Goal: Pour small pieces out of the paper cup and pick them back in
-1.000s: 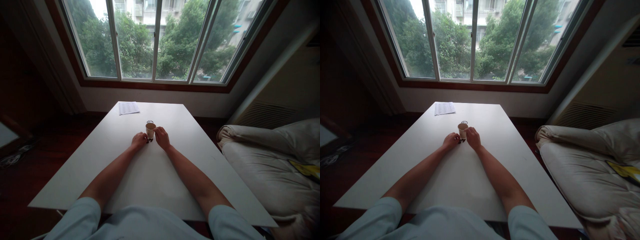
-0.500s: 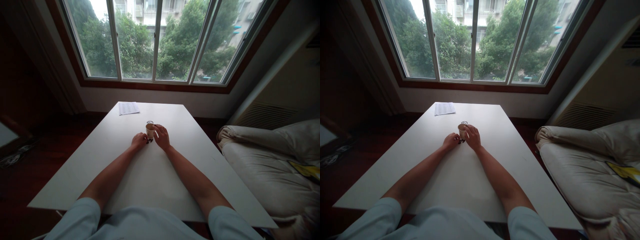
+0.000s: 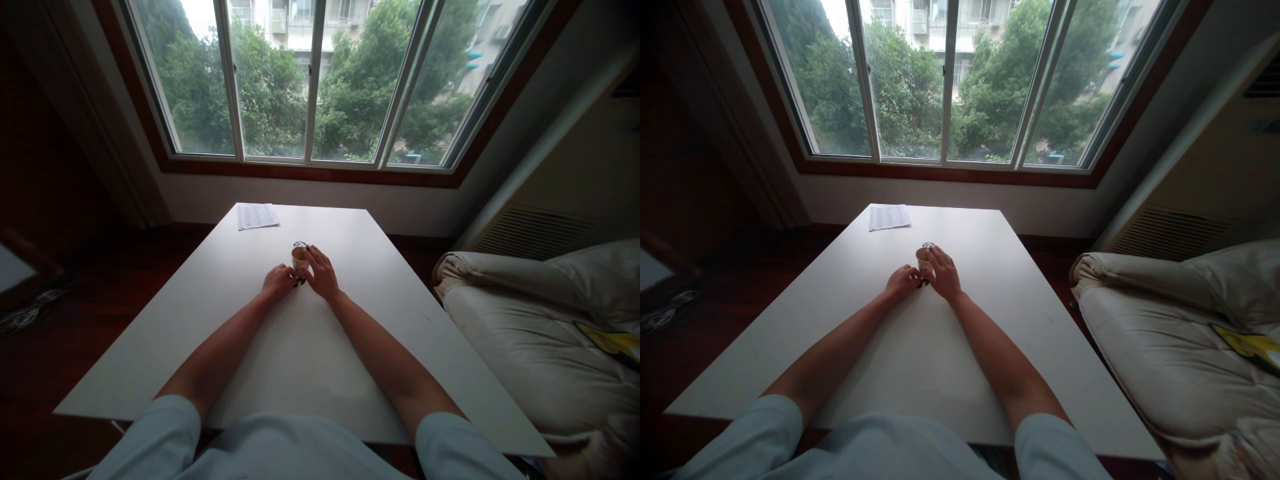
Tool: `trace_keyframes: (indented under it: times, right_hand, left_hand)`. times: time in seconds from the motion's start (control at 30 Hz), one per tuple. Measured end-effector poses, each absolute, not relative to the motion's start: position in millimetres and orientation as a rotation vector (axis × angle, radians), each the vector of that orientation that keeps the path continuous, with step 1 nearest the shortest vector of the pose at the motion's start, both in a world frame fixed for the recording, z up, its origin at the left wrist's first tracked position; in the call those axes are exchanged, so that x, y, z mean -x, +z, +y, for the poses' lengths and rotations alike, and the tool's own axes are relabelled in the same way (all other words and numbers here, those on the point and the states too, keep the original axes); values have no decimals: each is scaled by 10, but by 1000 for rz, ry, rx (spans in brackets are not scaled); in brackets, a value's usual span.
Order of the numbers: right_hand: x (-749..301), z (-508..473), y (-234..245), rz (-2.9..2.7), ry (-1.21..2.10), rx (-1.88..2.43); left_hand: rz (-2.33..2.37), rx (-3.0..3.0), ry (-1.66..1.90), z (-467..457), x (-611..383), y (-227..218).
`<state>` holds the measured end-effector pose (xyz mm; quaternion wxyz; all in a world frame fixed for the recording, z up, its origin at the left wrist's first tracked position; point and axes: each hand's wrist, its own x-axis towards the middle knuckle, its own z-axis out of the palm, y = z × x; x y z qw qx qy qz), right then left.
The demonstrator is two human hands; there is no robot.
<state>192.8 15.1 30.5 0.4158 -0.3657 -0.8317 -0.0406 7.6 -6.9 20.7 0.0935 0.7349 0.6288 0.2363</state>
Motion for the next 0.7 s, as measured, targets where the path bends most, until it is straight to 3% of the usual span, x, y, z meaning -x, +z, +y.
trace_keyframes:
  times: [0.47,0.7]
  right_hand:
    - [-1965,148,311,-1985,-98,916]
    - [-2105,362,120,-1791,124,1095]
  left_hand:
    - [1864,-2188,717,-56,-63,168]
    - [1857,-2185,722,-63,-45,175]
